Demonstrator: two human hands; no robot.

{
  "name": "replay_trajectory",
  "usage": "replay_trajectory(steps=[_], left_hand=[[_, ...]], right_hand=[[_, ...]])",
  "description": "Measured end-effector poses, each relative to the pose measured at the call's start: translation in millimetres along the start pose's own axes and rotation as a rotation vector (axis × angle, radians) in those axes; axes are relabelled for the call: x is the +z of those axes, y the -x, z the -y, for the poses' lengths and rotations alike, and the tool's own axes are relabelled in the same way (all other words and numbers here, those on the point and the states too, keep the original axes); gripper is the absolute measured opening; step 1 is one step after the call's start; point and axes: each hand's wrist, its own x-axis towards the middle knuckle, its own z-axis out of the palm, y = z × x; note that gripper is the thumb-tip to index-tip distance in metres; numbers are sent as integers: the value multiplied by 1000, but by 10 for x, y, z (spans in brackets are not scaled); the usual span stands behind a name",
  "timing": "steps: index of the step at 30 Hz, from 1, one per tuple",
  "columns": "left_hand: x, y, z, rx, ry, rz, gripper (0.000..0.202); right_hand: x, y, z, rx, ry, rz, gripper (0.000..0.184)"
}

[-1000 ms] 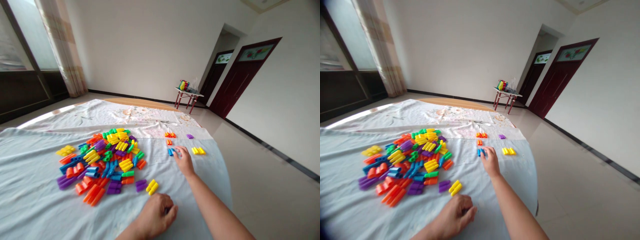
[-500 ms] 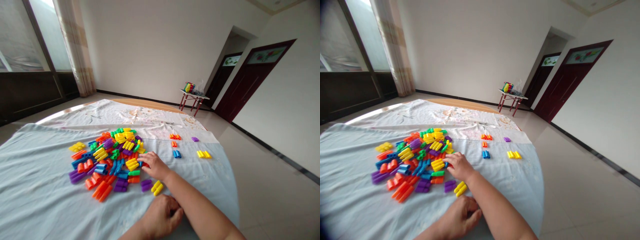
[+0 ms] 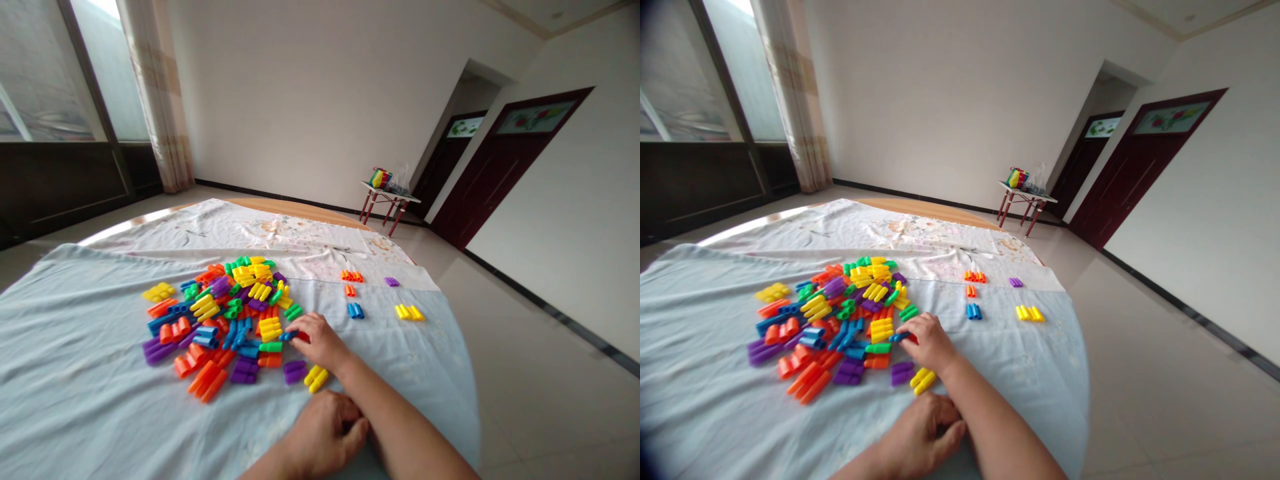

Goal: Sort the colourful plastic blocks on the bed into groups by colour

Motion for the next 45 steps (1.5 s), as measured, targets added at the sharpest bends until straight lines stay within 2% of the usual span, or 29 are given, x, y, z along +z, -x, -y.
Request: replay_trajectory(steps=[5, 11, 15, 21, 26, 33, 36, 39, 42, 45], left_hand=[[7, 6, 1, -59, -63, -11, 32], [28, -1, 30, -77, -66, 9, 33], [42, -9, 71, -77, -84, 24, 33], [44, -23, 88, -98, -135, 42, 35], [44, -27, 88, -105, -153, 59, 36], [63, -17, 146, -109, -177, 51, 37], [49, -25, 141, -108, -175, 70, 39], [32, -33, 112, -113, -175, 83, 40], [27, -35, 94, -117, -182, 84, 40], [26, -32, 97, -118, -181, 96, 39]], right_hand=[[-194, 133, 26, 162, -65, -162, 16], [-250, 340, -284, 374, 40, -198, 19], [-261, 413, -386, 346, 114, -225, 22], [-224, 429, -327, 301, 54, -198, 43], [-160, 422, -339, 296, 34, -188, 32], [-171, 417, -365, 293, 29, -186, 26], [-289, 439, -364, 321, 16, -191, 26], [-500, 510, -392, 366, 45, -206, 25], [-704, 623, -460, 417, 108, -216, 25], [-807, 742, -553, 475, 144, -224, 27]])
